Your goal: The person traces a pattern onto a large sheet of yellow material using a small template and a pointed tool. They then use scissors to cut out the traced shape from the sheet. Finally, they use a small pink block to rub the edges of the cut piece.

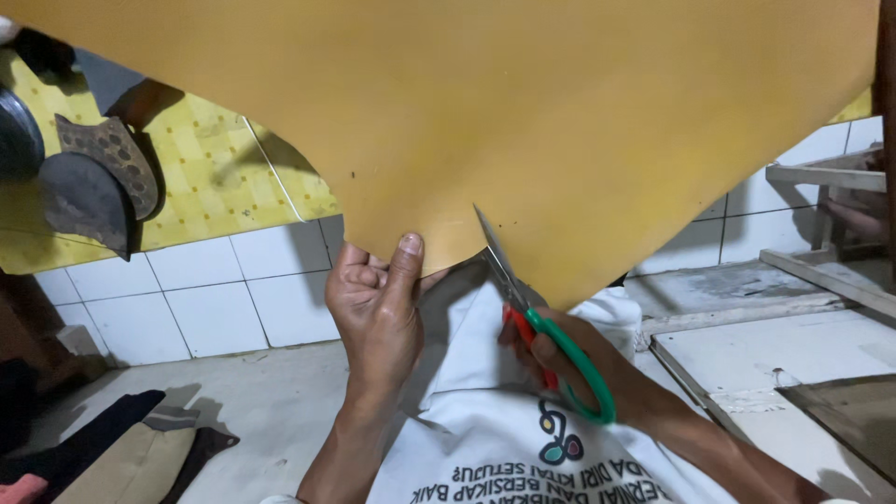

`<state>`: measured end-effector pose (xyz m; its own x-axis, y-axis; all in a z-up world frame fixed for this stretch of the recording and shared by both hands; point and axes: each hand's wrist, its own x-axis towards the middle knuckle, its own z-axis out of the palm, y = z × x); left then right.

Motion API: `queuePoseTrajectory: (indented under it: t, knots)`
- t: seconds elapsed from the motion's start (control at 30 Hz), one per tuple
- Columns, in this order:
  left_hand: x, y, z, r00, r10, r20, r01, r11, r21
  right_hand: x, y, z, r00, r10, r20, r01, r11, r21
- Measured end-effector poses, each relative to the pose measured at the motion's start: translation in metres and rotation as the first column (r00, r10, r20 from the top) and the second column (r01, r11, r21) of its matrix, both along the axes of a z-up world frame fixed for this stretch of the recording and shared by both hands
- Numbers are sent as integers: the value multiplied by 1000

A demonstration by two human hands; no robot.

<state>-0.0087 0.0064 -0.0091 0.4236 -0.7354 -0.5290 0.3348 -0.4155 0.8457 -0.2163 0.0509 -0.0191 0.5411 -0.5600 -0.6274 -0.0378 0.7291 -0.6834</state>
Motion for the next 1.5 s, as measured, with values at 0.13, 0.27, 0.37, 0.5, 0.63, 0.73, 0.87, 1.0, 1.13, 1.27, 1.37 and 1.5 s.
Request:
queuePoseTrajectory:
  t: [0.13, 0.27, 0.37, 0.5, 0.63, 0.73, 0.87, 1.0, 1.13, 1.27, 1.37, 1.5]
  knots:
    - [1, 0, -1, 1000, -2, -20, 2, 1000, 11, -3, 4, -31, 995, 65, -74, -77, 981, -177]
    - [4, 1, 0, 1000, -14, -14, 15, 999, 43, 10, -2, -23, 970, -40, 241, 69, 991, -114]
    - [4, 0, -2, 1000, -3, 8, 3, 999, 43, 3, 0, -28, 999, 33, -27, -33, 999, -16]
    - [11, 9, -22, 998, -1, -57, 1, 1000, -3, 1, 3, -38, 997, -6, 82, 28, 961, -276]
    - [10, 6, -18, 991, 39, -125, -43, 999, -31, -6, 6, -45, 963, -95, 254, 159, 957, -244]
    - [9, 2, -11, 992, 41, -116, -43, 999, -18, -12, 11, -52, 968, -90, 236, 132, 977, -169]
    - [9, -4, 2, 998, -49, 35, 45, 995, 94, -6, -7, -29, 997, 18, 81, -8, 992, -122]
    - [13, -6, 5, 996, -85, -4, 85, 995, 59, -10, -8, -30, 992, -19, 121, 30, 996, -84]
    - [15, -7, 5, 995, -97, -17, 98, 994, 47, -13, -10, -27, 990, -43, 138, 46, 999, -17]
    - [14, -8, 7, 996, -83, -37, 85, 995, 56, -14, -15, -22, 993, -10, 114, 12, 1000, -12]
    - [12, -7, 11, 995, -40, -93, 46, 997, 60, -17, -18, -20, 991, 27, 132, -19, 998, -58]
    - [0, 9, 5, 943, -80, 323, 112, 990, -83, -17, -21, -21, 991, 42, 126, -30, 995, -91]
